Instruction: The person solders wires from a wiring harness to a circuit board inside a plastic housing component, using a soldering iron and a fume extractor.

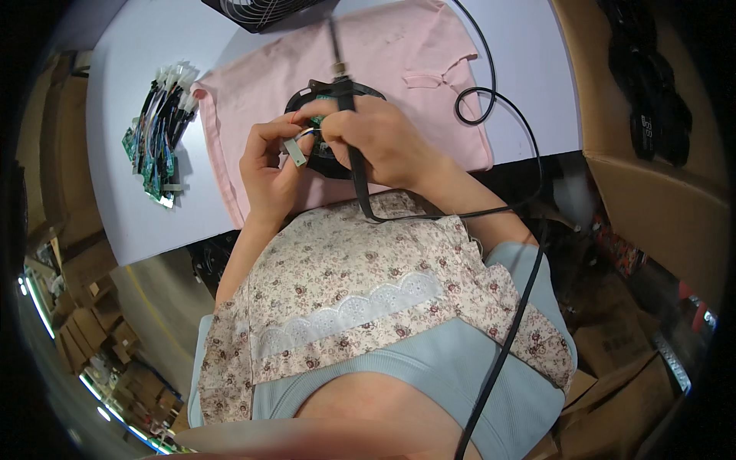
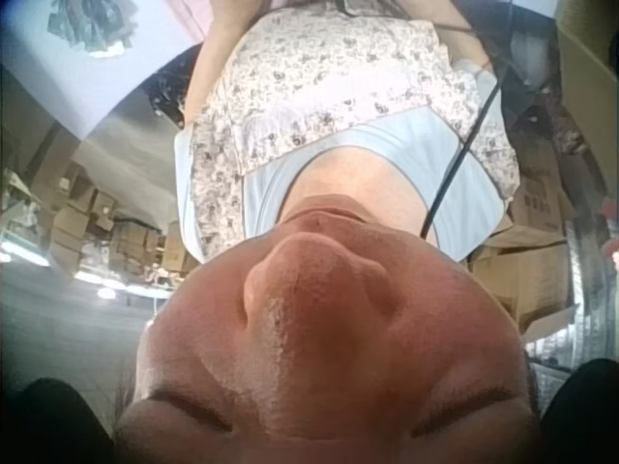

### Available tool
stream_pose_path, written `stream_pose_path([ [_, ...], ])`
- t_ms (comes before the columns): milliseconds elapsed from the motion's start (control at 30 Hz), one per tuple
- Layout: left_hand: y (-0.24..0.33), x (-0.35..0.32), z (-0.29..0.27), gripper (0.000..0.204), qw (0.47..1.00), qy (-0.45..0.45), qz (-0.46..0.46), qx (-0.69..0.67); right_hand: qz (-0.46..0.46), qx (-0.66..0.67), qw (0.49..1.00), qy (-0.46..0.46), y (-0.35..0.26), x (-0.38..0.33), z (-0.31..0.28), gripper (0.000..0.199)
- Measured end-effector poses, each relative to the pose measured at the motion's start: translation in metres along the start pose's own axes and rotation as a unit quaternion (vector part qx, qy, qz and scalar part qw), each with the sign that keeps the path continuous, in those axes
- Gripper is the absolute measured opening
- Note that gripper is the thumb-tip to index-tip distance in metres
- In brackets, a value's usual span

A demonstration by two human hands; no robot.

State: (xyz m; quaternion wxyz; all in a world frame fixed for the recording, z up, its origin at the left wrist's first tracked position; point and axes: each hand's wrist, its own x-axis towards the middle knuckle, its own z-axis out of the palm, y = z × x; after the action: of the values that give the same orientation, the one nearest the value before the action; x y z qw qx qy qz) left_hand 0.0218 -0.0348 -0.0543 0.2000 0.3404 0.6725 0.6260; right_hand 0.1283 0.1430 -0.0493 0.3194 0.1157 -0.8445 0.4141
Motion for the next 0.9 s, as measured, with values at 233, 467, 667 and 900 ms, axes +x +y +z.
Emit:
stream_pose_path([
  [233,0.002,0.001,0.002,0.025,0.999,-0.014,-0.031,-0.034,0.095,0.009,0.995,0.004,0.002,-0.006,-0.004,0.028],
  [467,0.012,0.012,-0.007,0.038,0.996,-0.07,0.013,0.051,0.054,-0.029,0.997,0.045,-0.002,-0.001,-0.004,0.031],
  [667,0.019,0.011,-0.028,0.042,0.992,0.011,-0.02,0.127,0.076,-0.02,0.995,0.056,0.005,-0.013,0.0,0.034],
  [900,0.035,0.012,-0.048,0.026,0.968,-0.021,-0.06,0.243,0.081,0.022,0.995,0.049,0.006,-0.018,-0.001,0.029],
])
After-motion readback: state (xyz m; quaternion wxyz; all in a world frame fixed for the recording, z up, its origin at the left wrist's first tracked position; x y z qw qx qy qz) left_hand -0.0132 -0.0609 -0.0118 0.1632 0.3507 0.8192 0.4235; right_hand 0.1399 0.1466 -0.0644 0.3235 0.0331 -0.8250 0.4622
